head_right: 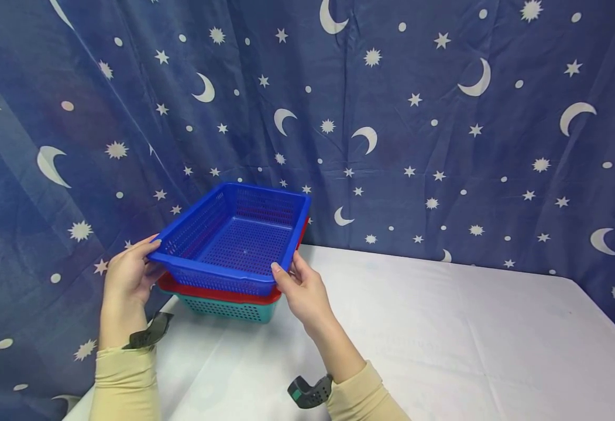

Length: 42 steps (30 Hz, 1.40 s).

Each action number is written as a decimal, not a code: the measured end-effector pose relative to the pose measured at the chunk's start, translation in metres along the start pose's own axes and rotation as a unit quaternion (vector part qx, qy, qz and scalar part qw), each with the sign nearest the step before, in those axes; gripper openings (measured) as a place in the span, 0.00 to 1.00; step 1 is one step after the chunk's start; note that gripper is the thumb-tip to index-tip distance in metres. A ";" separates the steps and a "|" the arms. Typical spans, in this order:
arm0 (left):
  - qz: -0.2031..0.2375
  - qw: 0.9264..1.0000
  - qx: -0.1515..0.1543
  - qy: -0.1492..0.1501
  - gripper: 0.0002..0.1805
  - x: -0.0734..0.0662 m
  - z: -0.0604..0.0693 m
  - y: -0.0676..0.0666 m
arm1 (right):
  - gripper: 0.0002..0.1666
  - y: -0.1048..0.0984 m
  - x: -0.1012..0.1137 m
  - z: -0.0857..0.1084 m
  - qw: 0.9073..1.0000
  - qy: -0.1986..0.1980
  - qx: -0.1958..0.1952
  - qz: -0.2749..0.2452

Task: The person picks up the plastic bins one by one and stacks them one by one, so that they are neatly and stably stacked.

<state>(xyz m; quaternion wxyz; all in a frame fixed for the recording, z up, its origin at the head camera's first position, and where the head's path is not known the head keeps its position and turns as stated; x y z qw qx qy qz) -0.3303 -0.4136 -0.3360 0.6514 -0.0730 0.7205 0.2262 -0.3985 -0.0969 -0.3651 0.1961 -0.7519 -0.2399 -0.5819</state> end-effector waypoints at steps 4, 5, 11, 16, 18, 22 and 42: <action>-0.013 1.000 0.001 0.000 0.27 0.001 -0.001 0.000 | 0.44 0.001 -0.001 0.001 1.000 0.008 -0.002 0.004; -0.016 1.000 0.001 -0.001 0.27 0.001 -0.001 0.000 | 0.44 0.002 0.000 0.001 1.000 0.007 -0.001 0.005; -0.034 0.999 0.008 -0.008 0.27 0.003 -0.004 -0.001 | 0.41 0.002 -0.001 0.001 1.000 0.013 -0.003 0.014; -0.044 0.999 0.017 -0.011 0.27 0.005 -0.006 -0.001 | 0.42 0.001 -0.003 0.001 1.000 0.012 -0.008 0.026; -0.050 0.999 0.019 -0.013 0.27 0.005 -0.006 -0.001 | 0.43 0.000 -0.003 0.001 0.999 0.013 -0.011 0.033; -0.068 0.997 0.020 -0.017 0.27 0.006 -0.006 -0.001 | 0.43 -0.001 -0.004 0.002 0.999 0.018 -0.016 0.047; -0.206 0.978 0.026 -0.034 0.26 0.015 -0.010 -0.005 | 0.43 -0.005 -0.015 0.002 0.992 0.045 -0.033 0.114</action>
Point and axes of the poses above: each hand's wrist, its own z-axis away from the middle knuckle, its own y-axis out of the palm, x = y × z, the point moved 8 cm from there along -z, towards the middle knuckle, and after that the axes turned 13 degrees about x, right-handed, at the moved point
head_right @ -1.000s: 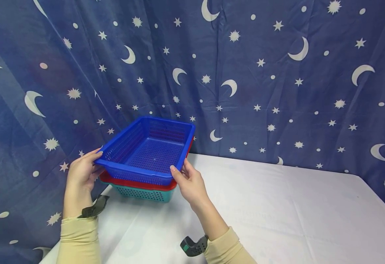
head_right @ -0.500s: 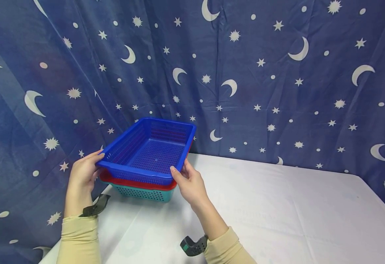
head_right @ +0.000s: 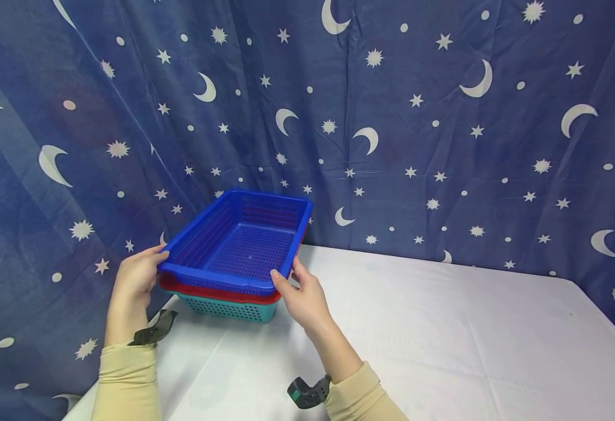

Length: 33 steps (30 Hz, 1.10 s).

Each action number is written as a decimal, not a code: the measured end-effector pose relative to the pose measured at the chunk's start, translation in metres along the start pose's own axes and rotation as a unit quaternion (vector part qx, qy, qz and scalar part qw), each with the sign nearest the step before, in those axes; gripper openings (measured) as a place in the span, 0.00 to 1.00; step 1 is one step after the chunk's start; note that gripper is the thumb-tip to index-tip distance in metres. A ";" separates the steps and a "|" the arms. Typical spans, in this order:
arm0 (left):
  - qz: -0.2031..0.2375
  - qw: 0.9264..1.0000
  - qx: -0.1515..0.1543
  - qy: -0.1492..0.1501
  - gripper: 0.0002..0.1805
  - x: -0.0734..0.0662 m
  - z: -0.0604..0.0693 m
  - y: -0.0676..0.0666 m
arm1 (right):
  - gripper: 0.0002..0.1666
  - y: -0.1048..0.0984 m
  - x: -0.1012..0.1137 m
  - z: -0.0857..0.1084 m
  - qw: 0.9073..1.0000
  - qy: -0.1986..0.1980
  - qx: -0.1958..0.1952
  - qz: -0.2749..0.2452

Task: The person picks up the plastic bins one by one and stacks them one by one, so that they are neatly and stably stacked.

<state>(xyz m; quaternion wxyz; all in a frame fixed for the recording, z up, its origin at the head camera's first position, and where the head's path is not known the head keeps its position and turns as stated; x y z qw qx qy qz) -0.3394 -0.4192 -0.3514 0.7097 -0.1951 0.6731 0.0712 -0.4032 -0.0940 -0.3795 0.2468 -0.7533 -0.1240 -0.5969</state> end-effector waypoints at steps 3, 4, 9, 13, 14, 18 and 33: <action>-0.088 0.996 0.003 -0.007 0.27 -0.002 0.000 0.000 | 0.43 0.001 -0.003 -0.001 1.000 0.012 0.002 0.004; -0.122 0.992 0.003 -0.008 0.27 -0.003 0.000 0.000 | 0.44 0.001 -0.005 -0.001 1.000 0.018 0.003 0.006; -0.229 0.973 0.001 -0.014 0.27 -0.004 -0.002 -0.001 | 0.45 0.004 -0.013 -0.003 0.999 0.041 0.014 0.027; -0.266 0.964 0.016 -0.017 0.28 -0.001 -0.005 0.001 | 0.45 0.007 -0.017 -0.003 0.998 0.049 0.020 0.046; -0.273 0.962 0.019 -0.017 0.28 0.000 -0.005 0.002 | 0.45 0.008 -0.018 -0.003 0.997 0.052 0.022 0.054; -0.289 0.957 0.031 -0.023 0.29 0.005 -0.006 0.004 | 0.46 0.011 -0.022 -0.002 0.993 0.068 0.027 0.089; -0.285 0.957 0.030 -0.034 0.29 0.011 -0.005 0.006 | 0.48 0.016 -0.024 0.000 0.990 0.078 0.045 0.112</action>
Point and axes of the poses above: each hand's wrist, its own z-axis away from the middle knuckle, its own y-axis out of the palm, x = y × z, the point moved 8 cm from there along -z, towards the middle knuckle, and after that the axes turned 13 degrees about x, right-handed, at the moved point
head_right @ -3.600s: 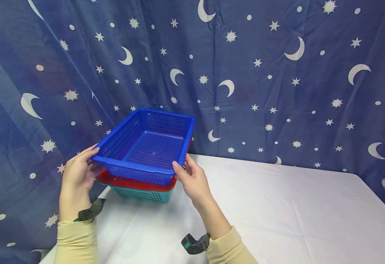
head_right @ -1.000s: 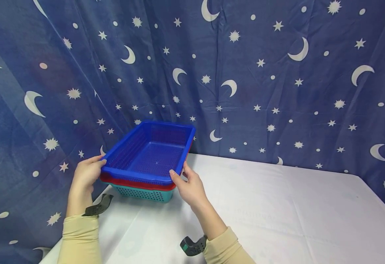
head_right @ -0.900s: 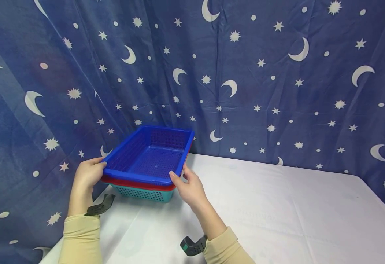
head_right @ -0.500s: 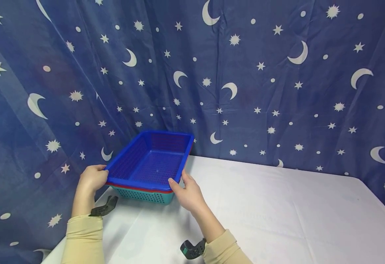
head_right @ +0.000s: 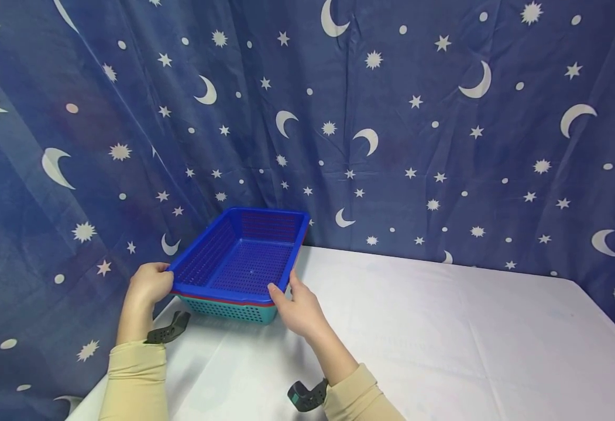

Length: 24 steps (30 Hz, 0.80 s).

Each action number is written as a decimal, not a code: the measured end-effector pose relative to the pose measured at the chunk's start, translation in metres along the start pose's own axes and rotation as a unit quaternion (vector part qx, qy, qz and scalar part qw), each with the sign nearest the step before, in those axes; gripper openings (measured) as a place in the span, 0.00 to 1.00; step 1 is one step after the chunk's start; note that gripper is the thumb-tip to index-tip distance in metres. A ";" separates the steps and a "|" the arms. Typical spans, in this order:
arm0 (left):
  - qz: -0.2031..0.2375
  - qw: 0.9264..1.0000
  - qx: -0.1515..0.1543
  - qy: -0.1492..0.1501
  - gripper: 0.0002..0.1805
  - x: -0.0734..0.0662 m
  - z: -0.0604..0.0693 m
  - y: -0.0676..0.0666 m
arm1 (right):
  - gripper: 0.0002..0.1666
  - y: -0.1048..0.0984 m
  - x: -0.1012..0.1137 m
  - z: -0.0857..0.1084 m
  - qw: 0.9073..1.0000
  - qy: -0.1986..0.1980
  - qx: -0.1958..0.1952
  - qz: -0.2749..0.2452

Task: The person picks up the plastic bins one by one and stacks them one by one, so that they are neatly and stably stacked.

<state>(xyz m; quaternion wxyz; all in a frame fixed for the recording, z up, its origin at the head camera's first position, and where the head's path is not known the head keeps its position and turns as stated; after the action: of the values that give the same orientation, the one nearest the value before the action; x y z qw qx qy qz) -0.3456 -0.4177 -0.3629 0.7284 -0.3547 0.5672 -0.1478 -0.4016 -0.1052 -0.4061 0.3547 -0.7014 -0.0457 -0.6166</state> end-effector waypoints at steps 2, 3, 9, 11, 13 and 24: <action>0.007 1.000 0.000 -0.004 0.28 0.000 0.000 0.000 | 0.48 0.000 0.000 0.000 1.000 0.000 0.001 -0.001; 0.011 1.000 0.000 -0.007 0.28 0.001 0.000 0.000 | 0.48 0.000 0.000 0.000 1.000 -0.001 0.001 -0.002; 0.013 1.000 0.000 -0.012 0.28 0.000 0.000 0.001 | 0.48 0.000 0.002 0.000 1.000 -0.008 0.001 -0.007; 0.007 1.000 -0.002 -0.010 0.28 -0.001 0.000 0.001 | 0.48 -0.001 0.002 0.000 1.000 -0.009 -0.001 -0.008; 0.000 1.000 -0.005 -0.006 0.29 -0.004 0.000 0.002 | 0.47 -0.003 0.003 0.001 1.000 -0.015 -0.001 -0.011; -0.023 0.996 -0.086 0.029 0.44 -0.038 0.003 0.015 | 0.40 -0.045 0.002 0.006 0.996 -0.002 -0.037 -0.081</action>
<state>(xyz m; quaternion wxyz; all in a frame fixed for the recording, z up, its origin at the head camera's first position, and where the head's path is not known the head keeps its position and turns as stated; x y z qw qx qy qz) -0.3577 -0.3824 -0.3458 0.6749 -0.4244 0.5905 -0.1250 -0.4187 -0.0685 -0.3845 0.2771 -0.7092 -0.0802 -0.6433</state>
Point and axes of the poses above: each hand's wrist, its own z-axis away from the middle knuckle, its own y-axis out of the palm, x = y × z, the point moved 8 cm from there along -z, towards the middle knuckle, and after that the axes turned 13 degrees about x, right-handed, at the moved point
